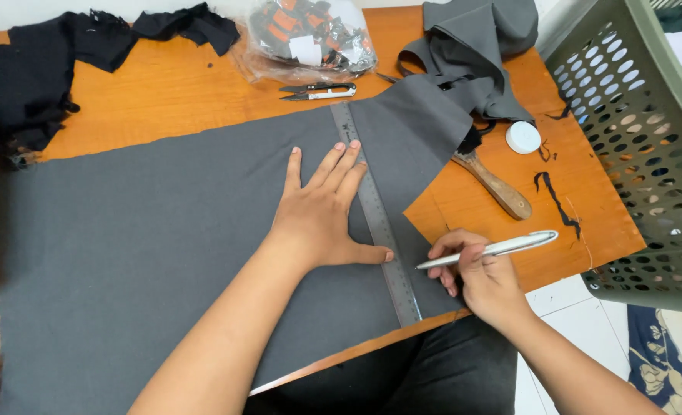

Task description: The person marks a straight line on a piece of gray fabric using a ruler and a white marker. They then use scissors to cut the fabric along the marked line.

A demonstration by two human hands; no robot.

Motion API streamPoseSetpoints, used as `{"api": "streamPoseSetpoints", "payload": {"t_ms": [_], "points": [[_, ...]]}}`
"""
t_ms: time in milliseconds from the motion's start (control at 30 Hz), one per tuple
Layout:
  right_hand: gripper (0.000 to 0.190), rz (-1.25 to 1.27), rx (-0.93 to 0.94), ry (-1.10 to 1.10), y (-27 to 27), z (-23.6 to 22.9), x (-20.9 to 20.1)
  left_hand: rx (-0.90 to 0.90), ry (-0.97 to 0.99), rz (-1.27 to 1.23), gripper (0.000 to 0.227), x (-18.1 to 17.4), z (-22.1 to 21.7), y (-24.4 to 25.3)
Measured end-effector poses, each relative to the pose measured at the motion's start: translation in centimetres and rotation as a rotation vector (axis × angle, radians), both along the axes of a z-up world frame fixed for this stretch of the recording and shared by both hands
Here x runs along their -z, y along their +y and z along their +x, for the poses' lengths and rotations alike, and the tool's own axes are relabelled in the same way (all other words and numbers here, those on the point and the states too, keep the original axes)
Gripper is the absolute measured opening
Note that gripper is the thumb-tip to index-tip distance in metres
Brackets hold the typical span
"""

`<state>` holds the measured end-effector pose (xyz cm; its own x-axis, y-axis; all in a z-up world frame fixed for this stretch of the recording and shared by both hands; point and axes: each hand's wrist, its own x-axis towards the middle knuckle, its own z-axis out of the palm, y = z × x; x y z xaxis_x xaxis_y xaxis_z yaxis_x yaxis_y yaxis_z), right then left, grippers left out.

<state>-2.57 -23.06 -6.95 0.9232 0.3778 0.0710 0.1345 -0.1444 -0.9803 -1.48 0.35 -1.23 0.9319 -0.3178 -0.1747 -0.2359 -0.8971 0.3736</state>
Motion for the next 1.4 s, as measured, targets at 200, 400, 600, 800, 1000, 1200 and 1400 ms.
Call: {"api": "streamPoseSetpoints", "payload": {"t_ms": [200, 400, 600, 800, 1000, 1200, 1400], "points": [[0.017, -0.075, 0.014, -0.110, 0.9, -0.7, -1.8, -0.014, 0.011, 0.009, 0.104, -0.3, 0.0, -0.2], [0.009, -0.171, 0.040, -0.189, 1.4, -0.6, -2.5, -0.010, -0.004, 0.017, 0.107, 0.0, 0.1, -0.2], [0.006, -0.173, 0.048, -0.032, 1.4, -0.3, -3.3, -0.006, -0.009, -0.001, 0.109, 0.3, 0.1, -0.2], [0.013, -0.186, 0.027, -0.112, 1.2, -0.1, -2.8, -0.010, 0.004, 0.010, 0.110, 0.4, 0.3, -0.2], [0.017, -0.190, 0.025, -0.097, 1.0, -0.1, -2.6, -0.008, 0.017, 0.030, 0.111, 0.1, 0.3, -0.3], [0.023, -0.247, -0.055, -0.158, 0.7, -0.6, -2.6, -0.022, 0.022, 0.023, 0.110, 0.2, 0.3, -0.4], [0.027, -0.277, -0.081, -0.201, 0.5, -0.5, -2.1, -0.020, 0.030, 0.025, 0.111, 0.1, 0.4, -0.4]]}}
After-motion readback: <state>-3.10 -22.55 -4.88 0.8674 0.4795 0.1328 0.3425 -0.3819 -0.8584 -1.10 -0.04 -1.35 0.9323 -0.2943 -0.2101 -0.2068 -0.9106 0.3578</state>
